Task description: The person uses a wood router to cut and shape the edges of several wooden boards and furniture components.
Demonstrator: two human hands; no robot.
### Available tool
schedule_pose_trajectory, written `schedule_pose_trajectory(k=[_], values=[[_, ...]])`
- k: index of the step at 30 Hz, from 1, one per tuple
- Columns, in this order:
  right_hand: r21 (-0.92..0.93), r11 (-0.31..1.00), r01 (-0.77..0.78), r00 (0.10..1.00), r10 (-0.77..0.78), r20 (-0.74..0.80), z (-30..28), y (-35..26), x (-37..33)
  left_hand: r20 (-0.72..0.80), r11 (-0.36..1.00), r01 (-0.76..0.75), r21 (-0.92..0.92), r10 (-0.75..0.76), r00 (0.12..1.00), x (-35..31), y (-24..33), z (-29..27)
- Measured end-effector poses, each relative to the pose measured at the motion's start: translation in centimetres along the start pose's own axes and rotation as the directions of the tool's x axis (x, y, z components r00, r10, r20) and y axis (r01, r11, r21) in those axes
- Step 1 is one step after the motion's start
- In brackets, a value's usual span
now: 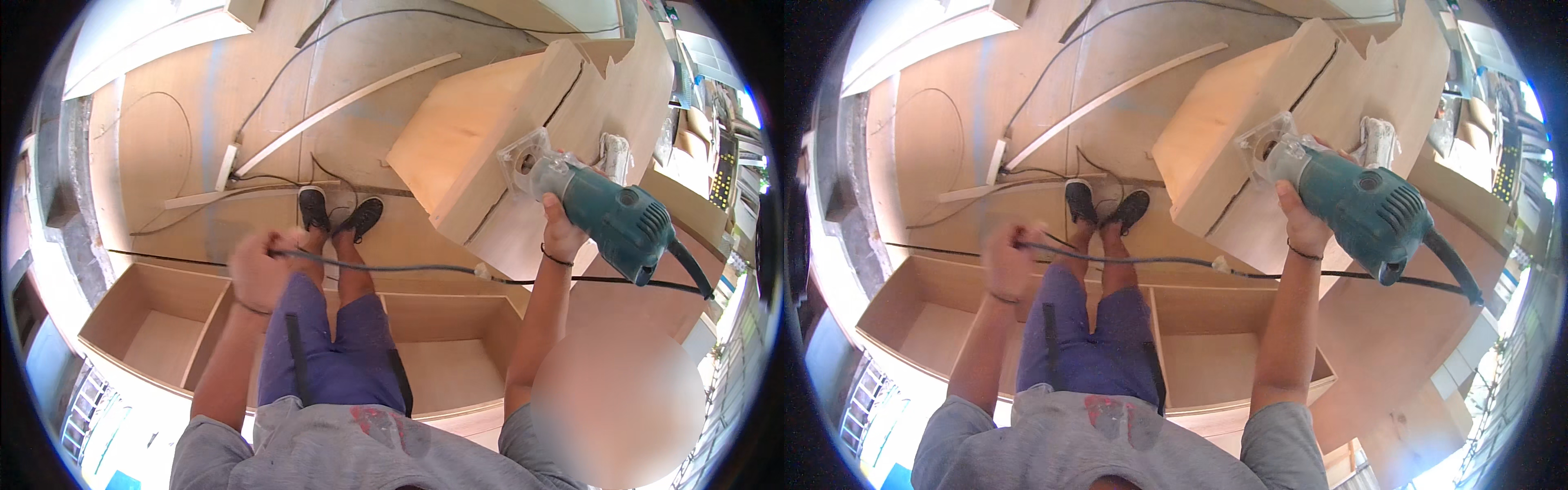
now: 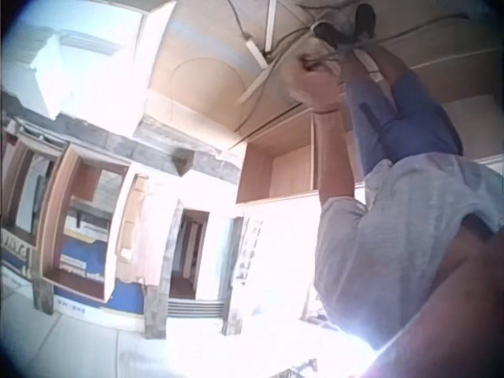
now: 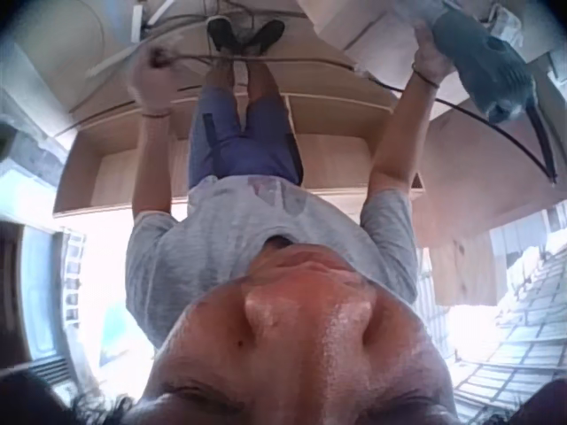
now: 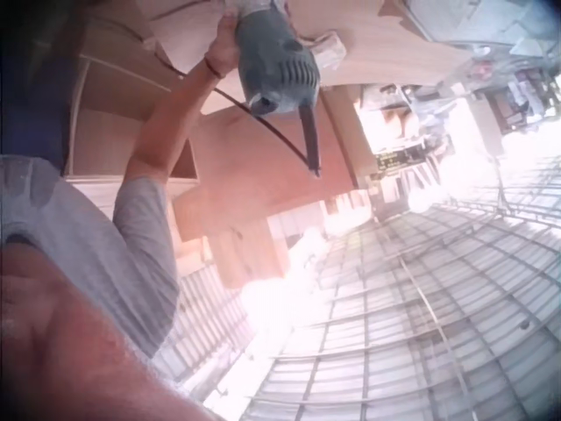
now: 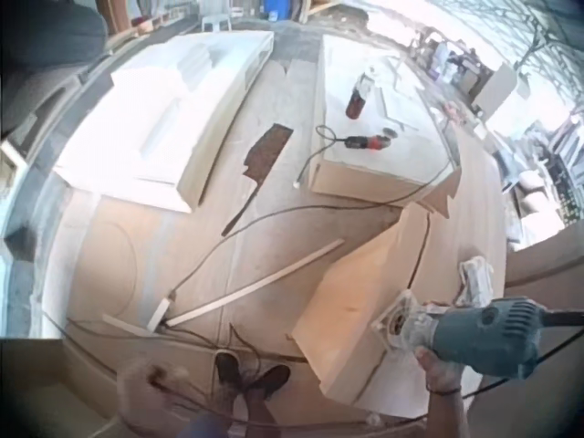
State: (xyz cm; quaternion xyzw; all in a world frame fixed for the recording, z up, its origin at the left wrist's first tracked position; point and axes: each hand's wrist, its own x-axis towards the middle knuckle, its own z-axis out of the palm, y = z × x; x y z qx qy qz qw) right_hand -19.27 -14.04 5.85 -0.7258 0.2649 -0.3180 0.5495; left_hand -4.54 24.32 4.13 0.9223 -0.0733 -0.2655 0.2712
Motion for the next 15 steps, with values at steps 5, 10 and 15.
schedule_pose_trajectory(k=[5,10,15], values=[[-0.028,1.000,0.008,1.000,-0.008,-0.007,-0.5,0.5,-0.2,-0.591,0.789,-0.614,-0.027,0.482,0.646,9.0,12.3,-10.4],[0.018,1.000,0.026,0.998,-0.027,0.056,0.2,-0.5,0.8,-0.329,0.455,-0.848,0.273,0.872,0.362,17.4,14.9,-7.4],[-0.005,0.999,0.043,0.996,-0.042,0.078,0.1,-0.6,0.9,-0.062,0.765,-0.615,-0.189,0.616,0.785,15.7,11.1,2.9]])
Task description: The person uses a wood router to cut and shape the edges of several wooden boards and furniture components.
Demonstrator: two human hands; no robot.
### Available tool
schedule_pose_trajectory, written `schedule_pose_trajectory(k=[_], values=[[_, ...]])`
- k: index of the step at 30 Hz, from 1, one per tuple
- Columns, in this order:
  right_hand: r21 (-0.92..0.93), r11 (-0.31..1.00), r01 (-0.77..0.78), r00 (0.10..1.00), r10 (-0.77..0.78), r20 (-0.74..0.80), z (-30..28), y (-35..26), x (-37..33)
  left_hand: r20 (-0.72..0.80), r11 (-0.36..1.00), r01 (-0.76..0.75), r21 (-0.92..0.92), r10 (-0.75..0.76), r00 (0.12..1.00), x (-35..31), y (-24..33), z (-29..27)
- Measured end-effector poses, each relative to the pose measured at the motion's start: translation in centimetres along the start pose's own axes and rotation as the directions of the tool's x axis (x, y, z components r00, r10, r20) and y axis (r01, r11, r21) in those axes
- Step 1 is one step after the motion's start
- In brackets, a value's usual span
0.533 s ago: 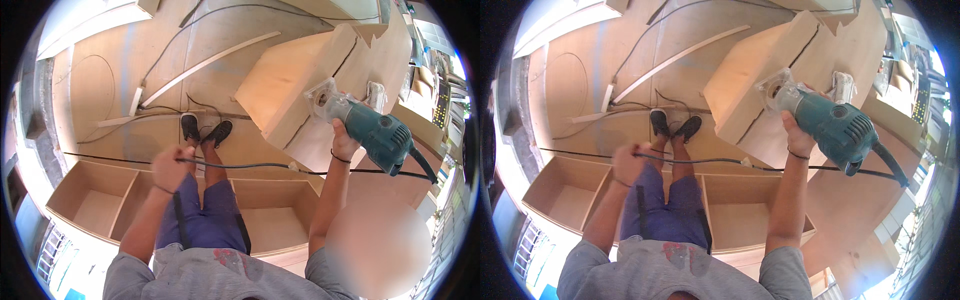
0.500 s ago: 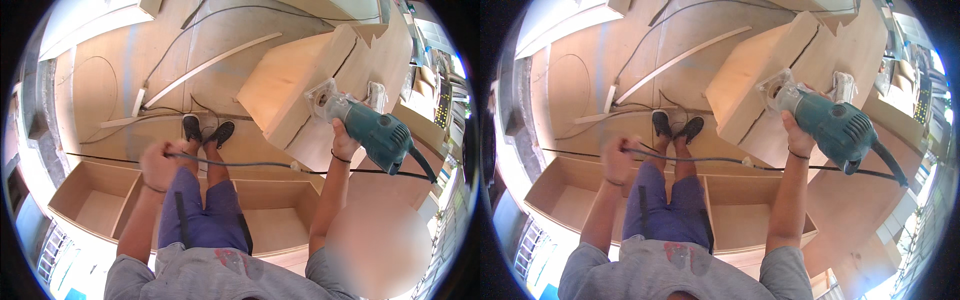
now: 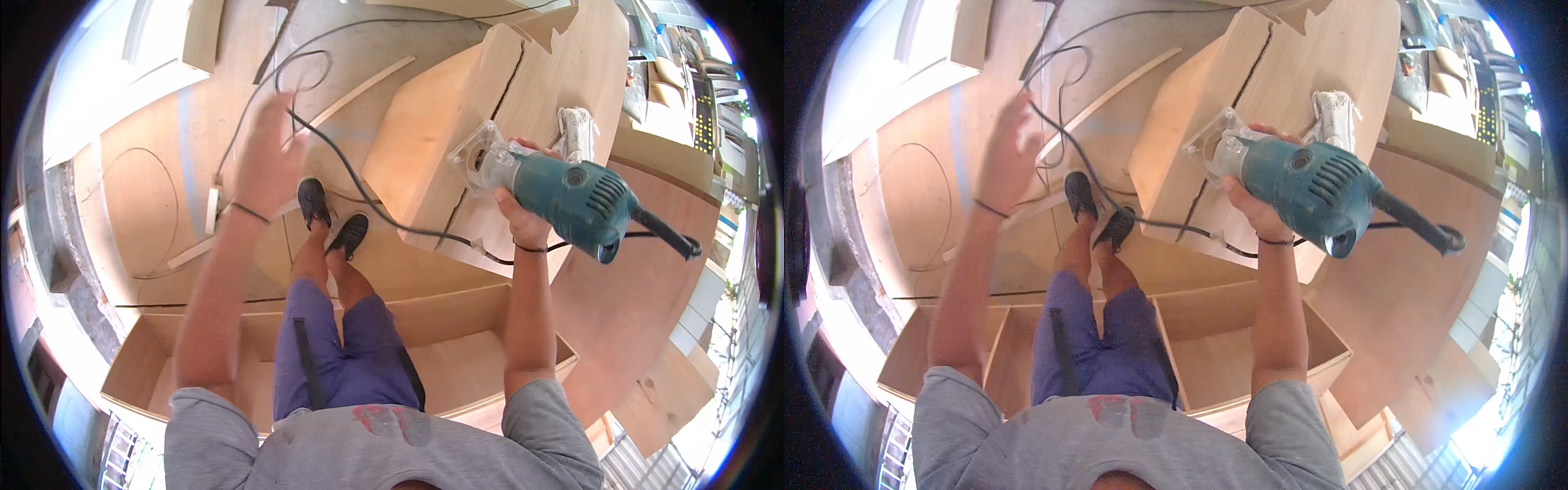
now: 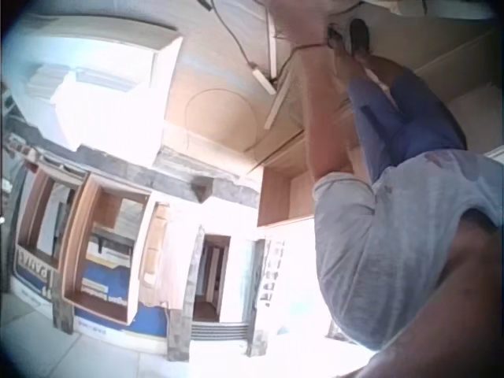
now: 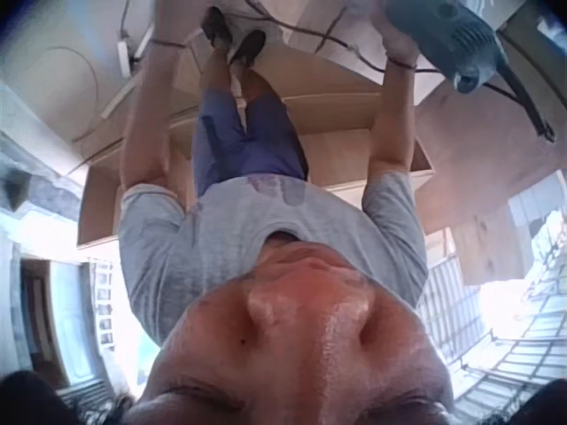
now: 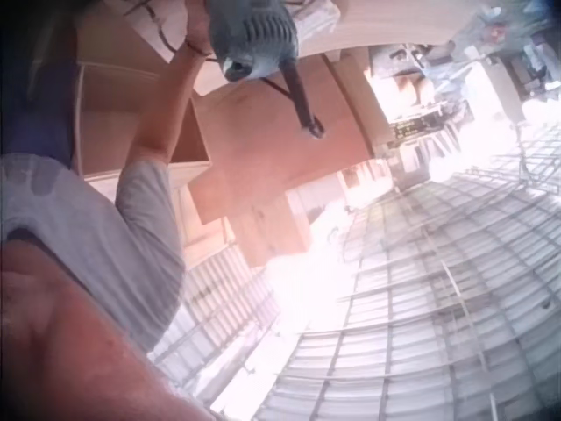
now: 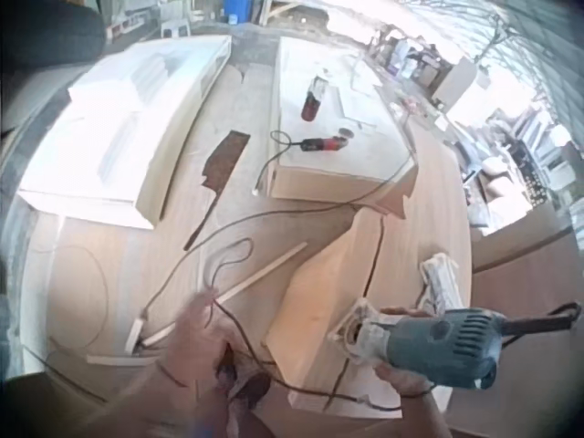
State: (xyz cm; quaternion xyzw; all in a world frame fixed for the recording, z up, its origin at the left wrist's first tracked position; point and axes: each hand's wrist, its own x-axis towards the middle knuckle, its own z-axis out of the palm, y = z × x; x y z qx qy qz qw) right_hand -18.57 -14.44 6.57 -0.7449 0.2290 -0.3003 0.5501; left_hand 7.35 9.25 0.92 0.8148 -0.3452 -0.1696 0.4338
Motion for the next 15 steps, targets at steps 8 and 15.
schedule_pose_trajectory(k=[8,15], values=[[0.012,1.000,0.021,0.997,-0.020,-0.069,0.4,0.3,-0.1,0.092,0.950,0.010,-0.313,0.020,0.996,-1.8,9.7,12.8],[-0.118,0.990,0.075,0.992,-0.086,-0.092,0.2,0.4,0.9,0.110,0.845,-0.033,-0.533,0.108,0.988,-0.3,9.3,14.2]])
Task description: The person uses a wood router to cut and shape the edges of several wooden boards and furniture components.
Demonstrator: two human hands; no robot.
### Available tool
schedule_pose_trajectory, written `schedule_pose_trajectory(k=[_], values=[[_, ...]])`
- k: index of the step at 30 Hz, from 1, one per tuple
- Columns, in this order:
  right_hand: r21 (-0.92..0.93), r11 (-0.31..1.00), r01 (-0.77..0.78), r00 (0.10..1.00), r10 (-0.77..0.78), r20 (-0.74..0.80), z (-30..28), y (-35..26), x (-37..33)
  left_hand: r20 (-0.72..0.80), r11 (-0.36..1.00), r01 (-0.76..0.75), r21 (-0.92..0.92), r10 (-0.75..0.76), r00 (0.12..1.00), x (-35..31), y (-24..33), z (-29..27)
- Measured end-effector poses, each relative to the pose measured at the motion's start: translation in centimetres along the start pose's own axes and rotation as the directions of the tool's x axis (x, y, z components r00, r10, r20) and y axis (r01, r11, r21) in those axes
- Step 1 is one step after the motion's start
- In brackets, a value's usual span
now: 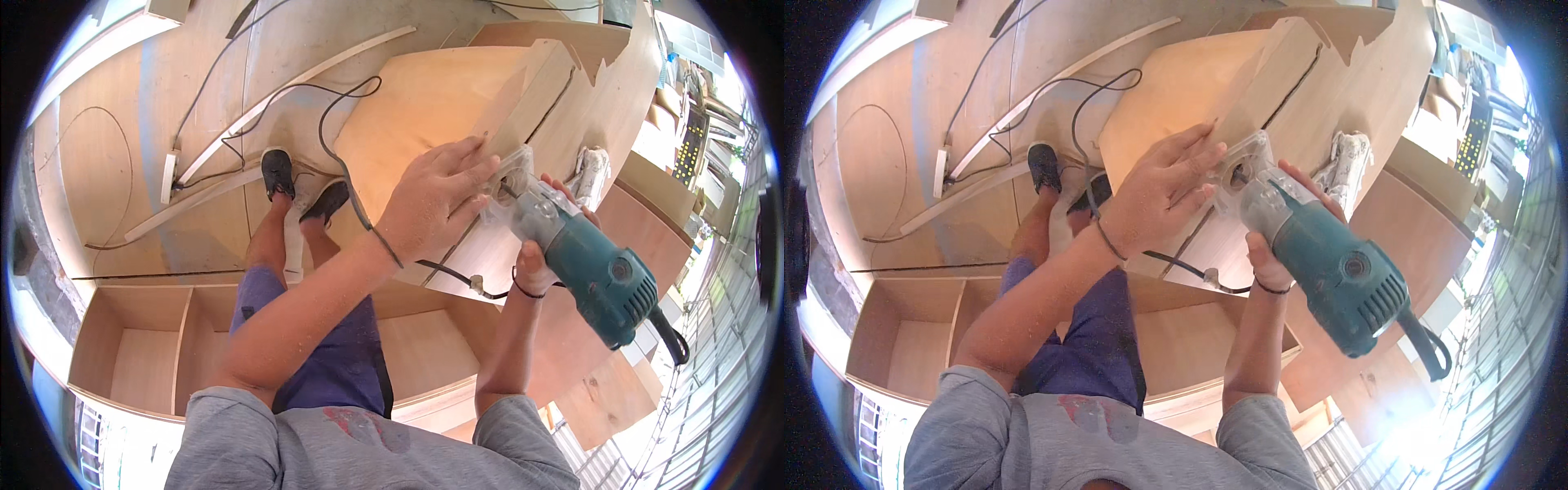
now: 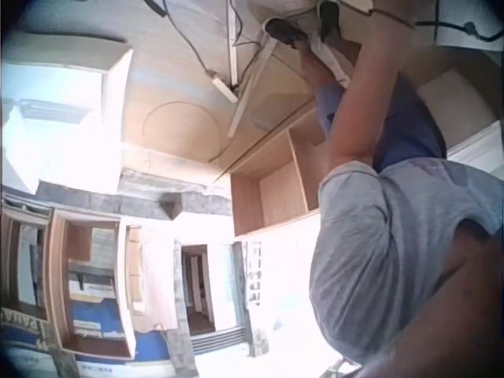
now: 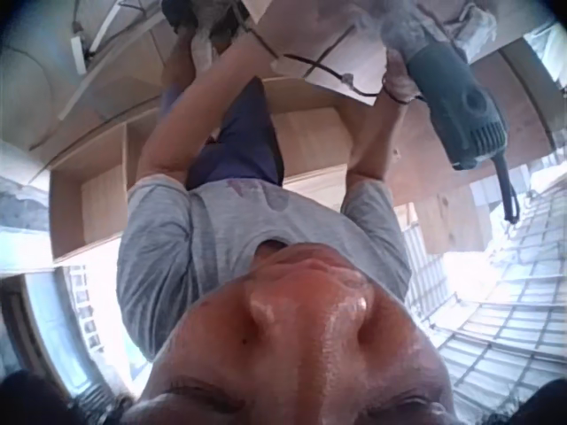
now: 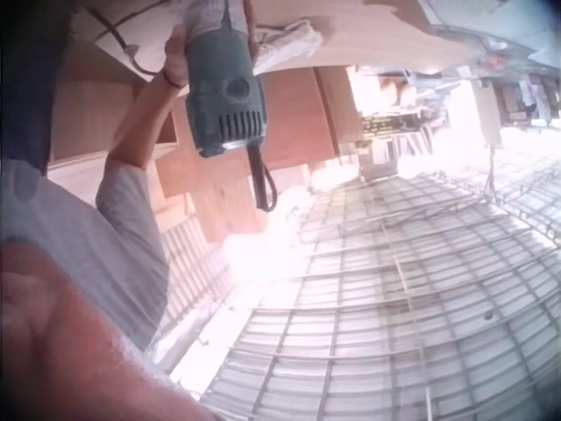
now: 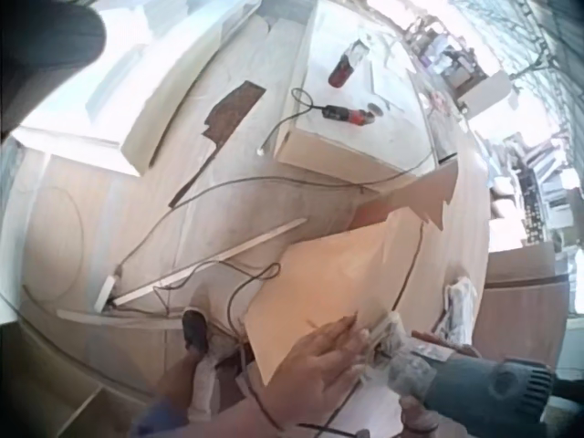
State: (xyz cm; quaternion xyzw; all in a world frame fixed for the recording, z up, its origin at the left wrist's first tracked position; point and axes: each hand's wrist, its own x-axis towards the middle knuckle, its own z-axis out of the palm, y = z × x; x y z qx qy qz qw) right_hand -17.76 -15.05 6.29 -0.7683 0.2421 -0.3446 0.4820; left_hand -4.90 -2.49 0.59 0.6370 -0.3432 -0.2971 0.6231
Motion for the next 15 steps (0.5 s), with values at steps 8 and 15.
schedule_pose_trajectory(k=[8,15], values=[[-0.005,0.999,0.041,0.997,-0.040,0.072,-0.5,0.6,1.0,0.005,0.995,0.075,-0.070,-0.075,0.997,0.2,-0.2,0.9],[0.044,0.998,0.043,0.993,-0.048,0.106,-1.1,1.0,1.3,-0.014,0.993,0.073,-0.093,-0.075,0.997,0.2,-0.1,1.1]])
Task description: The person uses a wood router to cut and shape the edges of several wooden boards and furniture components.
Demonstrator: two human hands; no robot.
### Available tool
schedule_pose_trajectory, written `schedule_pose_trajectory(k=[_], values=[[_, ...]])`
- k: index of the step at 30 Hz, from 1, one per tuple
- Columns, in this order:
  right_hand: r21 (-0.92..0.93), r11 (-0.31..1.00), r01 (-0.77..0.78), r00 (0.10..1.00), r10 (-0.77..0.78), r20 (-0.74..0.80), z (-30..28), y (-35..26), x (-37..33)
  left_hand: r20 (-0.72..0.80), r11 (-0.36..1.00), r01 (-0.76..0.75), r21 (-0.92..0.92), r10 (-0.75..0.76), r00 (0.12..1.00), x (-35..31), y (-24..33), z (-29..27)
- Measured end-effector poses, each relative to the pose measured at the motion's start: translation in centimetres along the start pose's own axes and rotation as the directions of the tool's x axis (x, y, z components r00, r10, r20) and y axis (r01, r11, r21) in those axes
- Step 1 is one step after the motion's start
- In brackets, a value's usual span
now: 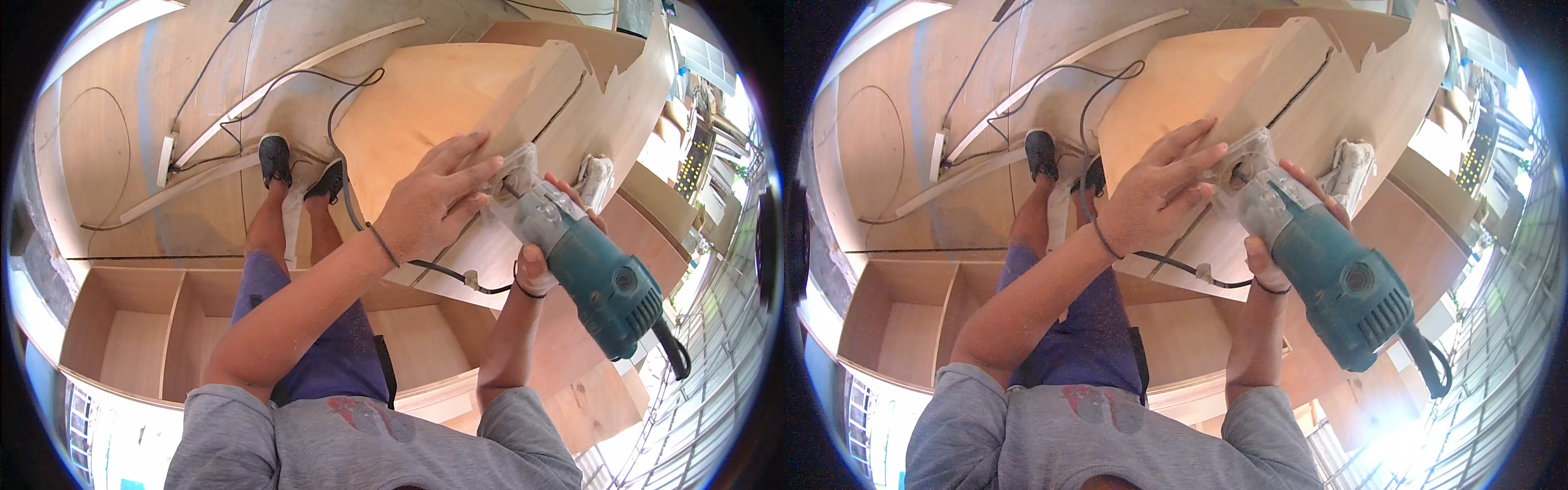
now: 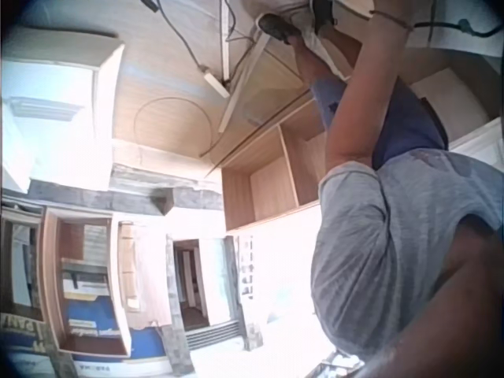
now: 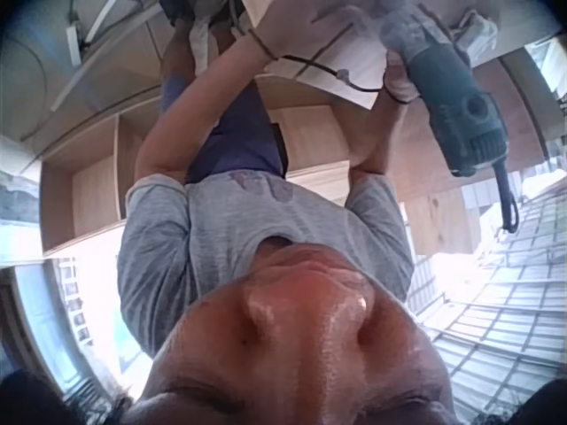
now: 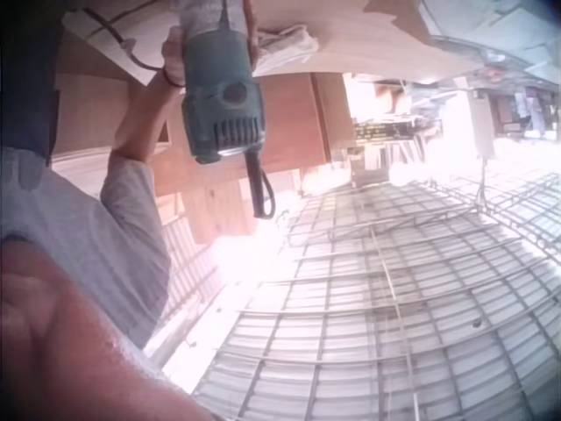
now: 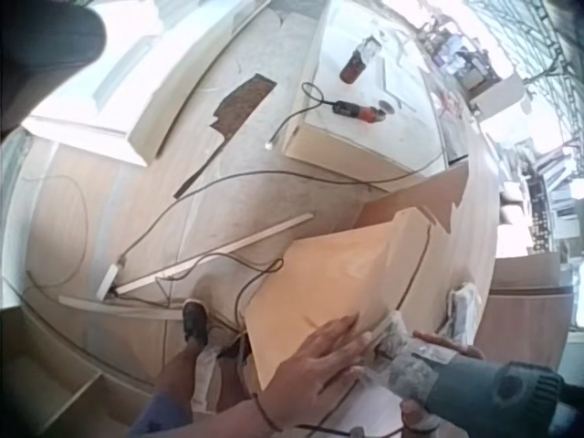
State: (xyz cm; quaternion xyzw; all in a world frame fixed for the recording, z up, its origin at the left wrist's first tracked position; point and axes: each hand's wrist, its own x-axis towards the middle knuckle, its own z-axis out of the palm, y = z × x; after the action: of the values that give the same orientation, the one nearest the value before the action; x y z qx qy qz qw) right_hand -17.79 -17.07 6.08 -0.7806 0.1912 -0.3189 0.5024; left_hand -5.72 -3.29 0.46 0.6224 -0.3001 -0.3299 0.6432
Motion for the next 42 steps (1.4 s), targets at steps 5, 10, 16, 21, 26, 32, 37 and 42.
schedule_pose_trajectory(k=[5,10,16,21,26,32,37,42], values=[[-0.016,0.999,0.047,0.997,-0.046,0.064,0.3,-0.3,-0.2,0.023,1.000,0.006,-0.030,-0.005,1.000,-0.5,-0.1,-0.5],[-0.010,0.997,0.070,0.993,-0.069,0.095,-0.1,0.3,0.4,0.015,0.998,0.062,-0.015,-0.062,0.998,-0.6,0.4,-0.3],[0.015,0.999,0.035,0.994,-0.036,0.102,-0.3,0.3,0.8,0.025,0.995,-0.011,0.099,0.008,1.000,-0.3,0.0,0.0],[0.047,0.999,-0.002,0.996,-0.002,0.090,-0.5,0.6,0.7,0.046,0.995,-0.012,0.103,0.007,0.999,-0.4,-0.1,-0.2],[0.056,0.998,0.040,0.998,-0.043,0.056,-0.4,0.6,-0.4,0.029,0.995,-0.040,0.096,0.037,0.999,-0.4,-0.2,0.0],[0.003,0.997,0.081,0.992,-0.081,0.096,-0.2,0.7,0.5,-0.013,0.992,-0.012,0.122,0.014,1.000,-0.4,0.3,0.1],[-0.027,0.997,0.075,0.984,-0.070,0.161,-0.6,0.5,0.9,-0.021,0.988,0.010,0.157,-0.006,1.000,-0.4,0.5,0.0],[0.055,0.994,0.095,0.989,-0.101,0.111,-0.3,1.1,0.9,-0.030,0.981,-0.013,0.193,0.020,0.999,-0.2,0.5,0.1]])
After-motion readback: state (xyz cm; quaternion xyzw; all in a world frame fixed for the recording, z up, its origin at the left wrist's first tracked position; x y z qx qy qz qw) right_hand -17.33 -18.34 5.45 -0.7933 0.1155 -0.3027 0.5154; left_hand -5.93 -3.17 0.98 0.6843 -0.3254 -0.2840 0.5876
